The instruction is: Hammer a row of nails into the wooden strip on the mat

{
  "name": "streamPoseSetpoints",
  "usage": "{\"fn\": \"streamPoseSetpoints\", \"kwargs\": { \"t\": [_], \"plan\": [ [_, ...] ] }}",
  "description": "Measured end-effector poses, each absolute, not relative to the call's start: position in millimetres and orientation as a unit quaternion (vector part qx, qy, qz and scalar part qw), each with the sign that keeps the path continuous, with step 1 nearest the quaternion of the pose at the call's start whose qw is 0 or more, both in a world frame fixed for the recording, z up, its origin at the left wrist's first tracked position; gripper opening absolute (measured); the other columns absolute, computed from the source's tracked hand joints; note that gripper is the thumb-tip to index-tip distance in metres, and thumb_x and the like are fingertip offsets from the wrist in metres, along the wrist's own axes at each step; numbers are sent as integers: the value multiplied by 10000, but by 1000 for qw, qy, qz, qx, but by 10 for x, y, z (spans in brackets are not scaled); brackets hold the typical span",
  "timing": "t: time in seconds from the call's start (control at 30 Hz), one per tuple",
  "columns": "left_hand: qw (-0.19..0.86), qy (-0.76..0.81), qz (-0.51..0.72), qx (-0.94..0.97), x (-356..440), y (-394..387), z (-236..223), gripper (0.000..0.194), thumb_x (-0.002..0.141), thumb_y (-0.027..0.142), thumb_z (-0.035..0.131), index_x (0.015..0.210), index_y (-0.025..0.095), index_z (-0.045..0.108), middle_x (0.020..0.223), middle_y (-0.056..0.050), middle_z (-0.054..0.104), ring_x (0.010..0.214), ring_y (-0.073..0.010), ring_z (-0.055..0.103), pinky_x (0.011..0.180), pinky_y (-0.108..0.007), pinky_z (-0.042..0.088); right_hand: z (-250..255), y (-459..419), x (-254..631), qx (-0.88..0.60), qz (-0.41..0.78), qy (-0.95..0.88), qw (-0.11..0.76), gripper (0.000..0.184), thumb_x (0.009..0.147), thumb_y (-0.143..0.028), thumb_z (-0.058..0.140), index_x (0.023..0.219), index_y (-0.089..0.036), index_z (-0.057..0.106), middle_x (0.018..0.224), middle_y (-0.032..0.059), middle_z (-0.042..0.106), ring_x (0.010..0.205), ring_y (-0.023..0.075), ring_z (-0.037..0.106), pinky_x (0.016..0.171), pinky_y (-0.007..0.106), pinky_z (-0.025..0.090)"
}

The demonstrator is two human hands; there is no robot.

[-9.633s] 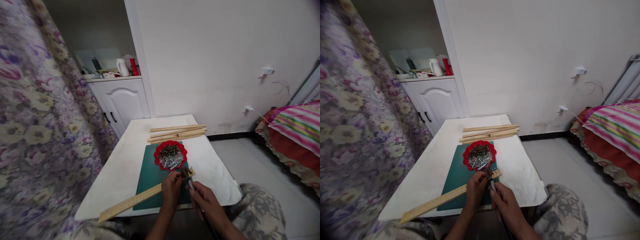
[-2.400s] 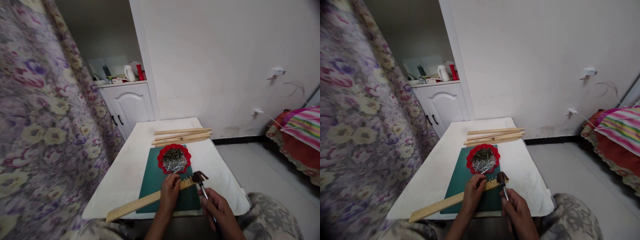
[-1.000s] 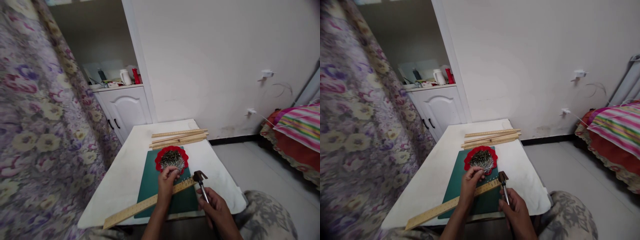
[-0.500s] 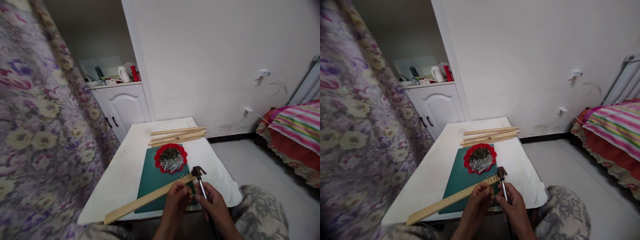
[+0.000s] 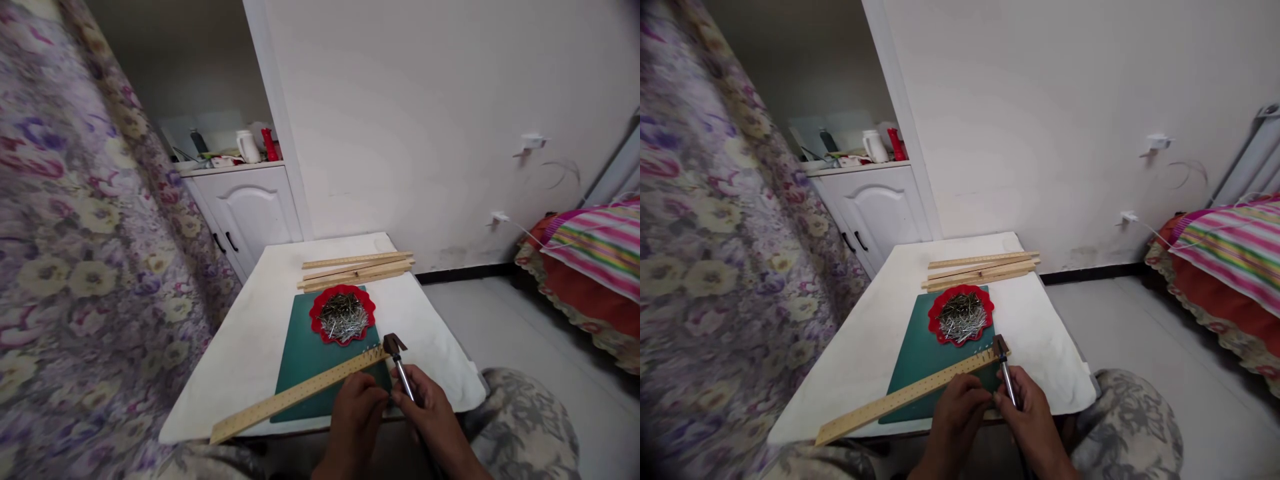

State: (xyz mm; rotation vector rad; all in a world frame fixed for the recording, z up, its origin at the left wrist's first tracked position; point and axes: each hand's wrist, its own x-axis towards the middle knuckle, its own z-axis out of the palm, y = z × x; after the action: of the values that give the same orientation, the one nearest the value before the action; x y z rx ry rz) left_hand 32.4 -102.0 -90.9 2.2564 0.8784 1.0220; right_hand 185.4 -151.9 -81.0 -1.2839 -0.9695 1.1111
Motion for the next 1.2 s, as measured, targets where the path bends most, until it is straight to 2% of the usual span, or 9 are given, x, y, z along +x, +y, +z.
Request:
{"fn": "streamPoseSetpoints", "kwargs": {
  "t": [0.13, 0.27, 0.37, 0.53, 0.7, 0.87, 1.2],
  "plan": [
    [313, 373, 385, 784, 292, -914, -928, 132, 839, 234, 544, 791, 194, 660, 765, -31, 628, 719, -139, 575, 651, -221, 432, -800, -1529, 1860, -541, 478, -400, 565, 326, 772, -453, 602, 971, -197, 572, 679, -37, 543, 368, 63, 368, 328, 192, 278],
    [375, 482, 407, 679, 290, -731, -972, 96, 781, 258, 585, 755, 184, 640, 674, 6, 619, 626, -130, 540, 594, -210, 401, -784, -1541, 1869, -542, 492, -388, 560, 368, 768, -492, 600, 978, -193, 551, 641, -52, 523, 353, 53, 350, 311, 177, 274],
    [401, 493, 420, 648, 341, -636, -995, 118, 759, 286, 605, 733, 180, 648, 662, 8, 602, 616, -131, 524, 585, -209, 382, -783, -1553, 1861, -544, 493, -386, 558, 361, 778, -484, 599, 980, -190, 539, 652, -52, 521, 362, 46, 346, 317, 171, 283],
    [390, 475, 440, 655, 439, -588, -1008, 139, 749, 294, 608, 686, 183, 665, 694, -1, 585, 627, -139, 520, 585, -218, 367, -777, -1550, 1864, -542, 487, -383, 567, 357, 764, -480, 617, 963, -190, 556, 648, -41, 543, 349, 47, 339, 315, 184, 251],
    [364, 481, 424, 676, 455, -547, -1048, 128, 767, 261, 582, 692, 188, 658, 713, 0, 589, 675, -149, 544, 628, -230, 375, -778, -1542, 1893, -541, 478, -384, 576, 340, 752, -468, 636, 942, -192, 578, 652, -27, 556, 418, 85, 426, 328, 187, 260],
    [358, 486, 409, 684, 454, -526, -1071, 135, 781, 245, 561, 692, 185, 643, 709, -1, 594, 686, -154, 551, 640, -235, 371, -785, -1555, 1892, -536, 493, -391, 563, 335, 771, -468, 610, 947, -188, 554, 648, -41, 540, 353, 51, 326, 318, 192, 243],
    [347, 486, 401, 695, 465, -543, -1098, 144, 792, 249, 555, 693, 189, 640, 714, -1, 596, 692, -155, 560, 643, -236, 371, -821, -1543, 1898, -534, 497, -400, 555, 315, 784, -460, 600, 943, -194, 539, 665, -37, 553, 338, 50, 357, 315, 192, 235]
  ]
}}
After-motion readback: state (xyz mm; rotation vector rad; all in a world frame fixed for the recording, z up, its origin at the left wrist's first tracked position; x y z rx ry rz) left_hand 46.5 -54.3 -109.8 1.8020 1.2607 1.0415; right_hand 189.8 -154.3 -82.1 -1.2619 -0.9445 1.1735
